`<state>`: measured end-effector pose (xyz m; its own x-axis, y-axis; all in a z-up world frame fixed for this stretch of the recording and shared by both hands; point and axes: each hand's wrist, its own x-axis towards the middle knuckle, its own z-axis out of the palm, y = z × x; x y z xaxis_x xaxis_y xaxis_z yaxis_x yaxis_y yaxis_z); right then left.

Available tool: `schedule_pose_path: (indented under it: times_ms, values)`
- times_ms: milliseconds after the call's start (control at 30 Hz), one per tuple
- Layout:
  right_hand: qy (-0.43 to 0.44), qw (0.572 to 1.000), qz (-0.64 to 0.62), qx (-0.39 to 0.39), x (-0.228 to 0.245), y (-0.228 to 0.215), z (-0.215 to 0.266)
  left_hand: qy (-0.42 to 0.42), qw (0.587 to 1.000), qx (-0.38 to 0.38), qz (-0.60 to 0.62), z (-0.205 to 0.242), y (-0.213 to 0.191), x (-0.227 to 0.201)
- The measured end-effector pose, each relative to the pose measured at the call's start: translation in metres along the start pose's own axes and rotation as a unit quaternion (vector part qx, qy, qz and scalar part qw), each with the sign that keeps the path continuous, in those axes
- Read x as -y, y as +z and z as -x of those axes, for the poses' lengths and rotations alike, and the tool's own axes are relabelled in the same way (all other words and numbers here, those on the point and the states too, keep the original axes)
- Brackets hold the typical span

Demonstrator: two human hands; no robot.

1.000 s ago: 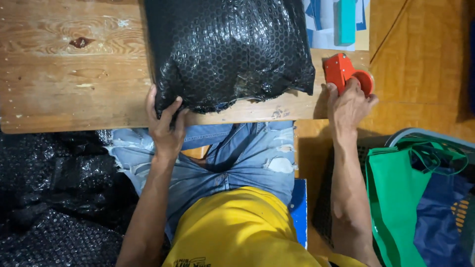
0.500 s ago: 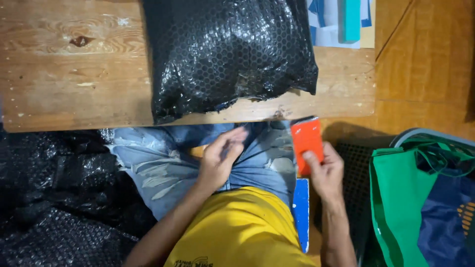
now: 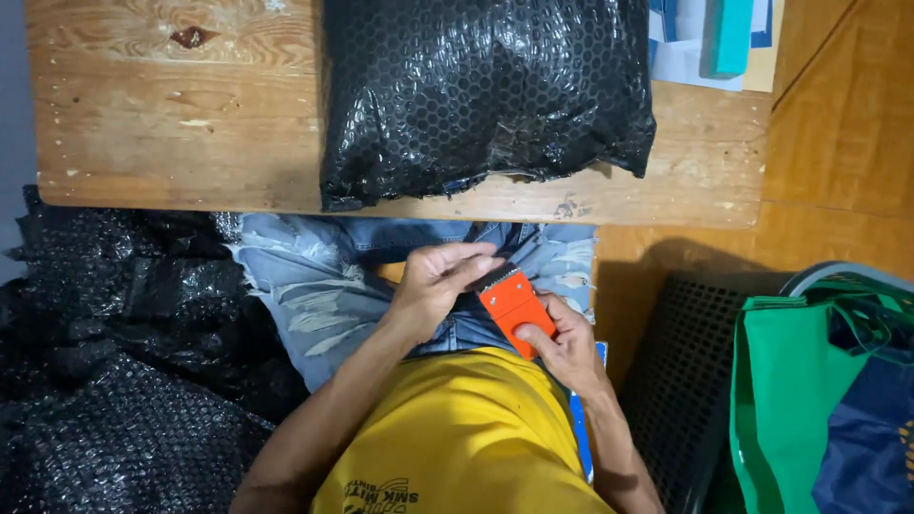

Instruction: Securing an item inside black bubble wrap using a red tape dispenser on a wooden surface.

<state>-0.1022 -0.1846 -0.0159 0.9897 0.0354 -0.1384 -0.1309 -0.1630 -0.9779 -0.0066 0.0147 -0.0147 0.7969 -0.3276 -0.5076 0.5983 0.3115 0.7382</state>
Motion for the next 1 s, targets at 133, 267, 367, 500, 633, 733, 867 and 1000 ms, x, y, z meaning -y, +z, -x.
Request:
schedule_pose_path:
  times_ms: [133, 267, 367, 500, 633, 733, 867, 1000]
  values:
    - [0.010, 1.000, 0.006, 0.005, -0.001, 0.005, 0.002, 0.003, 1.000, -0.027, 0.000, 0.002, 0.000, 0.001]
    - [0.025, 1.000, -0.009, 0.007, -0.014, 0.010, 0.007, -0.008, 0.998, -0.064, -0.014, -0.003, -0.005, 0.008]
    - [0.014, 1.000, -0.015, -0.006, -0.013, 0.018, 0.008, -0.011, 0.994, -0.101, -0.024, -0.005, -0.006, 0.012]
    - [0.002, 0.999, -0.039, -0.036, -0.008, 0.035, 0.006, 0.021, 0.986, -0.167, -0.022, -0.009, -0.008, 0.026]
    - [0.016, 0.998, 0.026, -0.054, -0.004, 0.042, 0.008, 0.051, 0.977, -0.208, 0.005, -0.012, -0.004, 0.023]
    - [0.041, 0.995, 0.063, -0.070, -0.002, 0.043, 0.011, 0.066, 0.969, -0.233, 0.040, -0.011, -0.004, 0.022]
    - [0.063, 0.990, 0.105, -0.072, -0.008, 0.043, 0.013, 0.096, 0.960, -0.255, 0.071, -0.018, -0.008, 0.010]
    - [0.072, 0.987, 0.125, -0.073, -0.011, 0.043, 0.017, 0.116, 0.952, -0.273, 0.072, -0.021, -0.013, 0.011]
